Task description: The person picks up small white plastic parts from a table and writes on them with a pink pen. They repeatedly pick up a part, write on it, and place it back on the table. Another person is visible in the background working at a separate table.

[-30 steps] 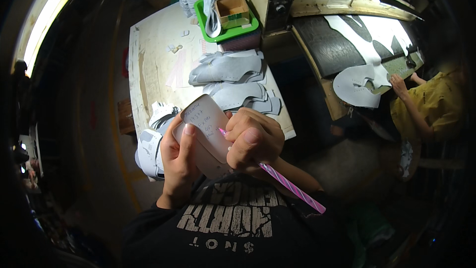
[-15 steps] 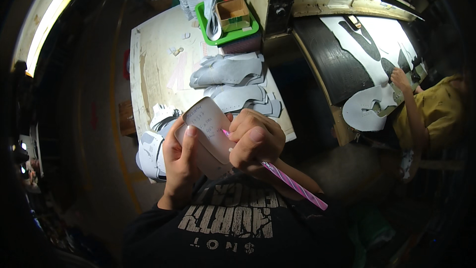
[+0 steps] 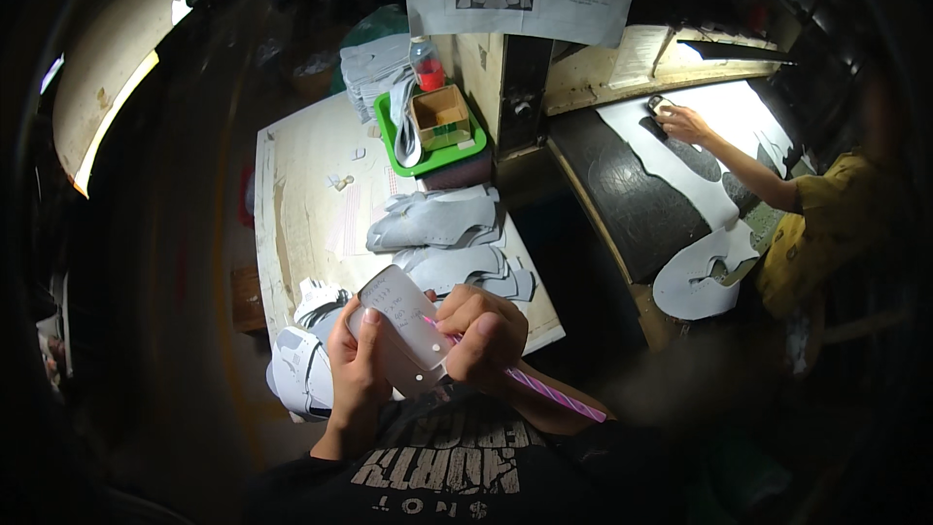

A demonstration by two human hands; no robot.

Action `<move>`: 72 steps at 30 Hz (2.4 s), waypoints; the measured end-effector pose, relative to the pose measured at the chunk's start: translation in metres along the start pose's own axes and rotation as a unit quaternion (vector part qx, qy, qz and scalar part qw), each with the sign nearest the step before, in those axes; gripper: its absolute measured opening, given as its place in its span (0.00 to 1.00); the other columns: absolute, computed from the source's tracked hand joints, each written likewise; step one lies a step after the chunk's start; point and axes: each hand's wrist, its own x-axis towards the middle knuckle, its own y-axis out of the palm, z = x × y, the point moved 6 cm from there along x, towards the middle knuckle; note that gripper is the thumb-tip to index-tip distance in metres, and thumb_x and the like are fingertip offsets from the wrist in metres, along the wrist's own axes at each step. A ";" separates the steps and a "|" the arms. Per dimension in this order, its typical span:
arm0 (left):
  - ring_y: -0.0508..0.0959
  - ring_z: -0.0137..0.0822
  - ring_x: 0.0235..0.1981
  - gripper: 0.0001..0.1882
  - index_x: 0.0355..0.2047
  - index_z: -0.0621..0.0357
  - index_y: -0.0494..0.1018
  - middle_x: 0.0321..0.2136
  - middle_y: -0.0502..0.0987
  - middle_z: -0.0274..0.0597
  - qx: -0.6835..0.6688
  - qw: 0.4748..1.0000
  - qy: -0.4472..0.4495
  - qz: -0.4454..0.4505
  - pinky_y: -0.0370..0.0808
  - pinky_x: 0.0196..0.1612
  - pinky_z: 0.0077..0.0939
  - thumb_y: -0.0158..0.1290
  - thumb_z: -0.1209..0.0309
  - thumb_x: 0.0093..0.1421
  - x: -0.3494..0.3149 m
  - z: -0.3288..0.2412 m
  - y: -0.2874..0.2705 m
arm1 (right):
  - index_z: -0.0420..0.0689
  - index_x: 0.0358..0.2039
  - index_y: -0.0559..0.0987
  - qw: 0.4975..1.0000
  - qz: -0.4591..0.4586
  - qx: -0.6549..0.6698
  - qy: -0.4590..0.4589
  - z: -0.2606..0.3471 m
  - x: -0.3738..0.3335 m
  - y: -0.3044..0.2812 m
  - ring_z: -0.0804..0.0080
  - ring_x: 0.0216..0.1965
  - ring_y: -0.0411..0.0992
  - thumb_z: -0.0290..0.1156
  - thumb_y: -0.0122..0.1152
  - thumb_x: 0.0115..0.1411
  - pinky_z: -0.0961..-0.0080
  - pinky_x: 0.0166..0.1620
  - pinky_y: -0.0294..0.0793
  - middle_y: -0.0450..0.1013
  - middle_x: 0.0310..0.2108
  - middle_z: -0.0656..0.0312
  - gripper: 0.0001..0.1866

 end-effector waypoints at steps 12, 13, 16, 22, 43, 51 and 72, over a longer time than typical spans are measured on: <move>0.78 0.37 0.48 0.23 0.59 0.71 0.66 0.49 0.77 0.51 -0.012 0.999 0.027 0.016 0.75 0.53 0.28 0.43 0.62 0.76 0.006 0.013 -0.004 | 0.41 0.20 0.70 0.998 0.022 0.032 0.043 -0.015 -0.013 0.009 0.67 0.17 0.72 0.36 0.38 0.74 0.70 0.28 0.74 0.73 0.18 0.57 0.24; 0.78 0.36 0.48 0.23 0.59 0.71 0.66 0.49 0.77 0.51 -0.013 0.999 0.028 0.018 0.75 0.53 0.28 0.44 0.62 0.75 0.005 0.011 -0.003 | 0.41 0.20 0.70 0.999 0.020 0.029 0.037 -0.016 -0.013 0.010 0.67 0.17 0.72 0.35 0.38 0.74 0.70 0.28 0.74 0.73 0.18 0.57 0.24; 0.78 0.35 0.49 0.23 0.61 0.72 0.65 0.50 0.77 0.51 -0.012 0.999 0.017 0.033 0.74 0.54 0.28 0.45 0.64 0.75 0.002 0.005 0.001 | 0.40 0.20 0.70 0.999 0.015 0.005 0.045 -0.019 -0.014 0.010 0.67 0.17 0.72 0.35 0.39 0.74 0.71 0.27 0.73 0.73 0.17 0.57 0.24; 0.77 0.33 0.51 0.23 0.61 0.74 0.64 0.51 0.77 0.51 -0.004 1.000 -0.001 0.031 0.73 0.55 0.26 0.46 0.67 0.74 0.002 0.007 -0.004 | 0.39 0.19 0.70 1.000 0.002 -0.010 0.010 -0.010 -0.010 0.013 0.70 0.13 0.66 0.41 0.37 0.75 0.74 0.19 0.66 0.71 0.14 0.55 0.28; 0.77 0.32 0.49 0.23 0.62 0.73 0.62 0.49 0.78 0.50 0.043 0.999 -0.011 0.013 0.74 0.54 0.26 0.46 0.68 0.75 -0.004 0.005 -0.017 | 0.38 0.34 0.72 0.994 0.098 -0.043 -0.004 0.005 -0.011 0.011 0.79 0.16 0.65 0.44 0.43 0.75 0.82 0.19 0.63 0.74 0.21 0.57 0.22; 0.77 0.29 0.44 0.23 0.61 0.74 0.63 0.44 0.78 0.47 0.109 0.994 0.008 0.027 0.75 0.48 0.23 0.48 0.68 0.73 -0.006 0.011 -0.013 | 0.39 0.22 0.68 0.992 0.077 -0.103 0.008 -0.002 -0.016 0.014 0.75 0.14 0.66 0.39 0.42 0.75 0.79 0.18 0.63 0.70 0.15 0.57 0.25; 0.77 0.27 0.38 0.18 0.57 0.71 0.67 0.38 0.79 0.44 0.108 0.993 0.011 0.036 0.75 0.42 0.22 0.48 0.71 0.72 -0.014 0.000 -0.012 | 0.41 0.25 0.68 0.988 0.093 -0.126 0.004 0.006 -0.025 0.022 0.70 0.15 0.69 0.26 0.44 0.70 0.77 0.19 0.65 0.69 0.16 0.59 0.14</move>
